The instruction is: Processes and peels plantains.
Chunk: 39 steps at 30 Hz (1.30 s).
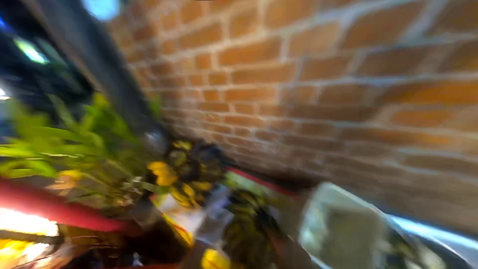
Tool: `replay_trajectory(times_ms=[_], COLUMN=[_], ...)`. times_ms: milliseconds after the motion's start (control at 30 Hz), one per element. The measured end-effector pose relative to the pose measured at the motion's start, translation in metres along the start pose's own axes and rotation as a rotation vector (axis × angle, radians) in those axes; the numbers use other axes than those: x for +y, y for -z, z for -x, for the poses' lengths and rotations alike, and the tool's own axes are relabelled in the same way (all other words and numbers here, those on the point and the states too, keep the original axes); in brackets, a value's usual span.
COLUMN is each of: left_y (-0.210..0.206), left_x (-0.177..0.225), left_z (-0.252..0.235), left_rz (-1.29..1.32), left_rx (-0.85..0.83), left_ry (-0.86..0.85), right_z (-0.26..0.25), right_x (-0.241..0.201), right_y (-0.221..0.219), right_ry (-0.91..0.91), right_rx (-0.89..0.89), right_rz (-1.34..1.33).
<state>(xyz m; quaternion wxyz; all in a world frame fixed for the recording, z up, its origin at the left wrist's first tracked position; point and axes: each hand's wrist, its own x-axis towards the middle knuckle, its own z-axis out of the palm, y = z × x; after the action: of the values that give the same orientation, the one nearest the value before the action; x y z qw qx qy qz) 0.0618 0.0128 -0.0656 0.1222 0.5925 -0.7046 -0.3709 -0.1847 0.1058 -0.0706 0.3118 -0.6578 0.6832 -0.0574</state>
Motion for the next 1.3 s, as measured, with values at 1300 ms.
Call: replay_trajectory(times_ms=[1300], left_y=[-0.13], left_x=[-0.125], left_z=[-0.048], left_rz=[0.664], left_rx=[0.11], left_ry=[0.417], right_z=[-0.176], right_x=[0.031], right_y=[-0.062], right_ry=[-0.643], right_rx=[0.198], right_rz=[-0.56])
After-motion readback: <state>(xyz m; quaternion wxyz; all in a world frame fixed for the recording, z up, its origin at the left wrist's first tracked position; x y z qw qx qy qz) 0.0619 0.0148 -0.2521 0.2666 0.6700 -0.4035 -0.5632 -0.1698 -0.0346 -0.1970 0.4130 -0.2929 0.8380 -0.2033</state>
